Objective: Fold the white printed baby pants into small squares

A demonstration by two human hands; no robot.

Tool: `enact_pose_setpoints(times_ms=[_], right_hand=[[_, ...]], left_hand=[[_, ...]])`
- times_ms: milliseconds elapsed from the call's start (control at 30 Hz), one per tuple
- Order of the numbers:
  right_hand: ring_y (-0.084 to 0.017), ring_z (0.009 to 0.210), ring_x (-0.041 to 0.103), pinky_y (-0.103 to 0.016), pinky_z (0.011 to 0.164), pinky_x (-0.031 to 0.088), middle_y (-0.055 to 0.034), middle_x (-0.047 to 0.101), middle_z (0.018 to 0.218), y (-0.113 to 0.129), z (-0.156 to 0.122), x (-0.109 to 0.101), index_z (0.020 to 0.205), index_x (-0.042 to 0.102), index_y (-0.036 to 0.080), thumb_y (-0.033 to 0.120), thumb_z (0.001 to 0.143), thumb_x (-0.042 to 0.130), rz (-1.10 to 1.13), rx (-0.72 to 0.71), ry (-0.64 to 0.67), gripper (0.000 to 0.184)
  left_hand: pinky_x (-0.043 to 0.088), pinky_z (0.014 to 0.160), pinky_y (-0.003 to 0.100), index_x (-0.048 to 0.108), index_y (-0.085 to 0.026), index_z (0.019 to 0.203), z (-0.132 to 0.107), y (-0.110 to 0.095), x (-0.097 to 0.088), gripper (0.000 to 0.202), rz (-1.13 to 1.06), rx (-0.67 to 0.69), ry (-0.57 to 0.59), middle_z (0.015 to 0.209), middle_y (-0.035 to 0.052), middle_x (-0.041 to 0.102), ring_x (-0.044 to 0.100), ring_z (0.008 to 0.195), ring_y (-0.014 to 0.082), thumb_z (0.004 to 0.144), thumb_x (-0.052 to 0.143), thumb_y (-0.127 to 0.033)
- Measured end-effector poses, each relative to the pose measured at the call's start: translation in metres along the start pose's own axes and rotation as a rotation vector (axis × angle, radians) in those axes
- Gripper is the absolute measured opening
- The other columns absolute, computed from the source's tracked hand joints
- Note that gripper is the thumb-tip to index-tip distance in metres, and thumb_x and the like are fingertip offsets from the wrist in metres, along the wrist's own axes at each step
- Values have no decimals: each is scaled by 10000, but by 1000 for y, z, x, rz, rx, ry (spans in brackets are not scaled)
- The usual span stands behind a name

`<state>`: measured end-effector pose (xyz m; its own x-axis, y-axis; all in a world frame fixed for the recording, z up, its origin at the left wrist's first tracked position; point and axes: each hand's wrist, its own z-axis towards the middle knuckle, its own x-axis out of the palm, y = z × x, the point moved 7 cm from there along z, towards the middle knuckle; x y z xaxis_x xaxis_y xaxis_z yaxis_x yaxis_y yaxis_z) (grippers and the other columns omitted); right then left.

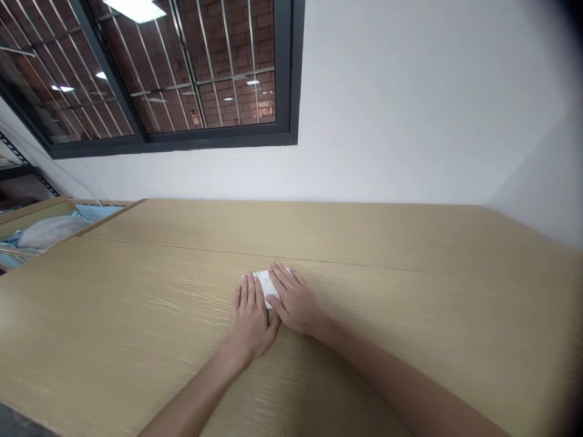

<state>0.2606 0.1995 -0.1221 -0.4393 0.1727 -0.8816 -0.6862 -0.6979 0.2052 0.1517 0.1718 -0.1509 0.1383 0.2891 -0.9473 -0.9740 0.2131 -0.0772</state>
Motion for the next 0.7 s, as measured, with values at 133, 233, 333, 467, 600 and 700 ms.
enact_pose_setpoints(times_ms=[133,233,333,467,600,700], right_hand=[[-290,1527,213,-521,1234,214,-172,299,1622,-7,0,-2,1581,277,87,477,1057,307,77,-15,85,654],[-286,1527,214,-495,1234,221,-175,287,1629,-14,-2,-7,1586,260,100,555,1030,369,152,-79,184,726],[-329,1525,193,-509,1219,230,-196,219,1649,-23,-3,-14,1556,336,107,628,972,466,159,-104,217,793],[-390,1456,297,-553,1184,252,-235,319,1592,-26,0,-18,1506,423,99,651,894,579,140,-100,197,839],[-343,1355,436,-509,1142,333,-187,492,1479,-25,3,-20,1493,442,142,585,864,649,202,-115,206,797],[-322,1351,455,-489,1134,356,-162,507,1479,-28,3,-23,1479,452,156,428,837,693,224,-116,188,737]], left_hand=[[236,1216,565,267,84,1508,0,3,-2,841,7,-8,7,1599,292,230,195,1510,395,951,389,-533],[235,1215,568,252,91,1511,2,3,-1,884,13,-6,40,1596,298,230,197,1510,397,950,393,-577],[241,1214,560,244,90,1513,3,4,-2,912,8,-5,50,1596,302,223,202,1509,397,946,394,-608],[238,1217,556,268,99,1499,6,7,-4,940,-3,16,42,1580,325,244,213,1502,407,926,429,-628],[235,1219,562,282,109,1485,8,10,-6,940,-21,39,47,1566,345,260,213,1497,423,907,471,-608],[260,1208,572,282,88,1485,9,14,-5,893,-80,45,33,1558,344,292,238,1490,428,909,486,-563]])
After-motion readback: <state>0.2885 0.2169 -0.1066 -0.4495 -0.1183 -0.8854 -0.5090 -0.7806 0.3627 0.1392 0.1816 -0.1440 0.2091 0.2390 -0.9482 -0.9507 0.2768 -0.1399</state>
